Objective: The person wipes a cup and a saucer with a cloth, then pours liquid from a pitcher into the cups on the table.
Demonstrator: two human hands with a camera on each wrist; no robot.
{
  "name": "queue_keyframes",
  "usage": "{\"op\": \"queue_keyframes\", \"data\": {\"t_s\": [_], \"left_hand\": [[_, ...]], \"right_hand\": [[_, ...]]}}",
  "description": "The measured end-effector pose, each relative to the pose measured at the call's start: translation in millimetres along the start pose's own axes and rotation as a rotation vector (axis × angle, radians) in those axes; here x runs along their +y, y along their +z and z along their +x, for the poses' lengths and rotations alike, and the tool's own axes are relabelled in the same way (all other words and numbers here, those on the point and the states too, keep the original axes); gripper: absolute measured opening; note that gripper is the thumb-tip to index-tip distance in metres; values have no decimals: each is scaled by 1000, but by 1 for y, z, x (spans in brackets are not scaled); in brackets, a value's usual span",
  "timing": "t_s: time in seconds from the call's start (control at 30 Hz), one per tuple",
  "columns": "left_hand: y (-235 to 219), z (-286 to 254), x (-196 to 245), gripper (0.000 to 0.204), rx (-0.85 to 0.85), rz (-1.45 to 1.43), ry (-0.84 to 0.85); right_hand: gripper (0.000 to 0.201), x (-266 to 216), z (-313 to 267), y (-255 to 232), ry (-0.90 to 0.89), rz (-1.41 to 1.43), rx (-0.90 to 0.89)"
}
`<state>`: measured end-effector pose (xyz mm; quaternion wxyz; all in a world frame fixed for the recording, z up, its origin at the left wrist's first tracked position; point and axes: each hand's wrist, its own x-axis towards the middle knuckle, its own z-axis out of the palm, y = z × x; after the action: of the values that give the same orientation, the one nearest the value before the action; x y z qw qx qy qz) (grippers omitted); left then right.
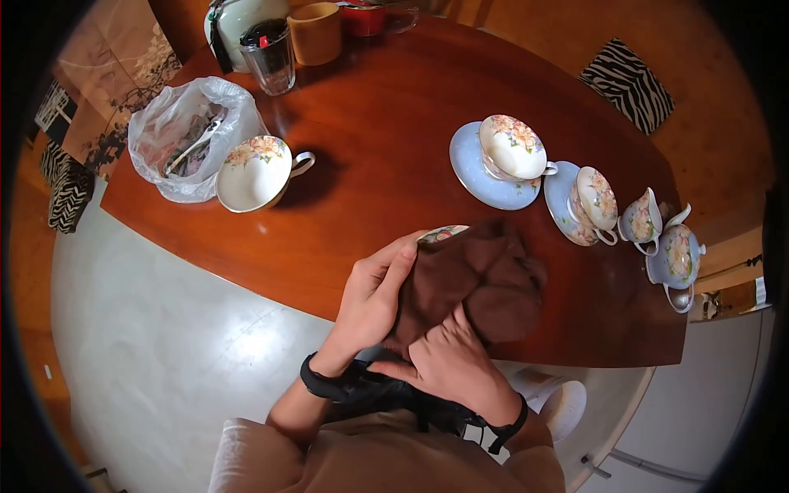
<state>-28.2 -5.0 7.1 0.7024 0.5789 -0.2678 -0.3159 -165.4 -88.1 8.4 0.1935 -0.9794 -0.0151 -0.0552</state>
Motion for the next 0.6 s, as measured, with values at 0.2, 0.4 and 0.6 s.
{"op": "queue_keyframes", "data": {"t_s": [0.2,0.4,0.6], "left_hand": [[6,0,-2,38,67,-11,-7],[8,1,-5,39,109,-47,21],[7,0,-3,39,107,-42,31]], "right_hand": [[61,-8,-32,9,-48,-160,80],[79,18,-62,-6,188,-146,11],[86,31,-25,-18,225,-163,45]]}}
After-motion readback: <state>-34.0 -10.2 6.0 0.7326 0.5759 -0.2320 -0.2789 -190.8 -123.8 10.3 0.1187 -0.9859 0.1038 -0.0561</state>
